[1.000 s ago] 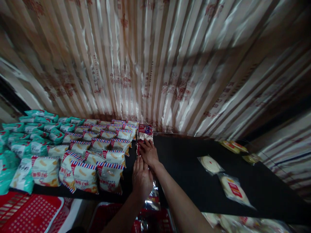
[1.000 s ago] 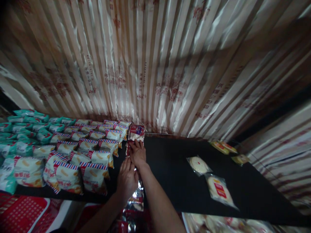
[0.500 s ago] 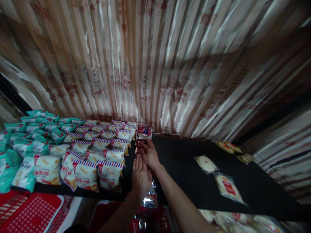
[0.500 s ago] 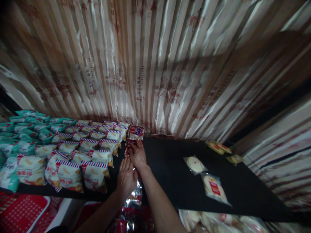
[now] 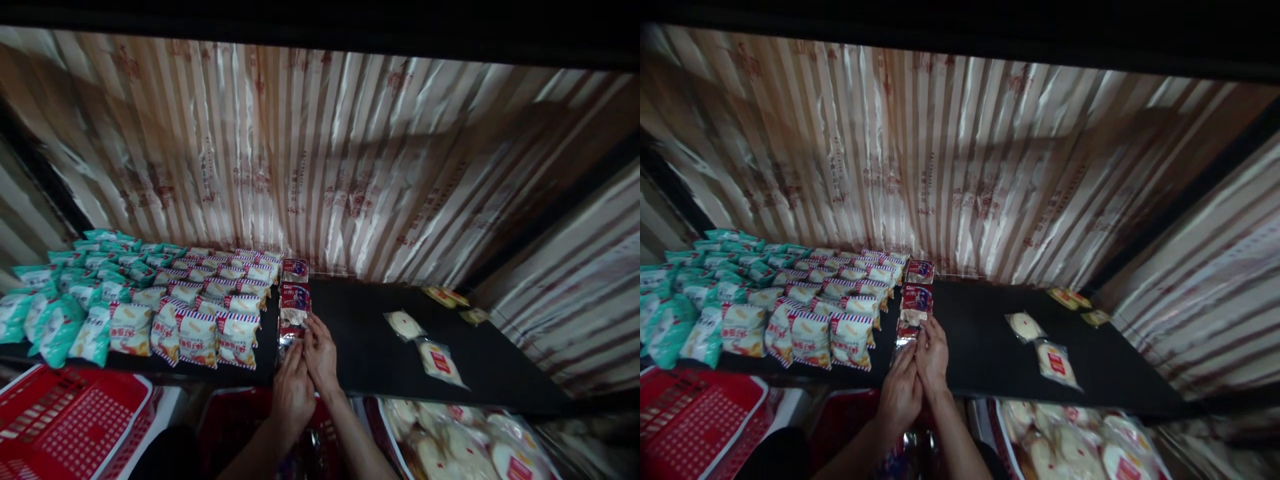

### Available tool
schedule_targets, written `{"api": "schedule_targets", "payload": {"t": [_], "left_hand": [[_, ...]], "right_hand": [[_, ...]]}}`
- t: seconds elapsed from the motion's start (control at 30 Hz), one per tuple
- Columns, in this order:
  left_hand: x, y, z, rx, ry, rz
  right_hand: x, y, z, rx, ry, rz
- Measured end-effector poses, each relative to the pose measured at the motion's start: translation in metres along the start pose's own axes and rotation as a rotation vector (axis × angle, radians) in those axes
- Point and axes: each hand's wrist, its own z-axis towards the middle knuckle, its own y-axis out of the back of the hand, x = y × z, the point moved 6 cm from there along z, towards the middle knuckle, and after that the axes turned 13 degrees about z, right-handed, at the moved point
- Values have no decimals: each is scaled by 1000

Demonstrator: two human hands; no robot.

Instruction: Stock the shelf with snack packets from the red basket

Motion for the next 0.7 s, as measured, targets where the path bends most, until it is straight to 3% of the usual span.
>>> {"api": "schedule_targets", "payload": {"t": [0.23,0.33,0.4,0.47,0.57,0.63,0.7], "left_hand": [[-25,42,-78,25,-208,-185],[-22,38,-122,128,-215,-265],[-14,26,-150,269,-153,-297],[-1,10,-172,437,-19,-348],[35,-15,-194,673,462,-396],[61,-26,-206,753,813,-353],[77,-35,-210,785,973,-318]], "right_hand": [[22,26,-111,-21,-36,108],[18,20,-158,99,-71,71],[4,11,-185,198,-171,-21],[-17,1,-206,300,-344,-153],[-50,-11,-229,426,-575,-333],[-67,-16,-236,456,-647,-425],[-80,-18,-240,458,-705,-483]]}}
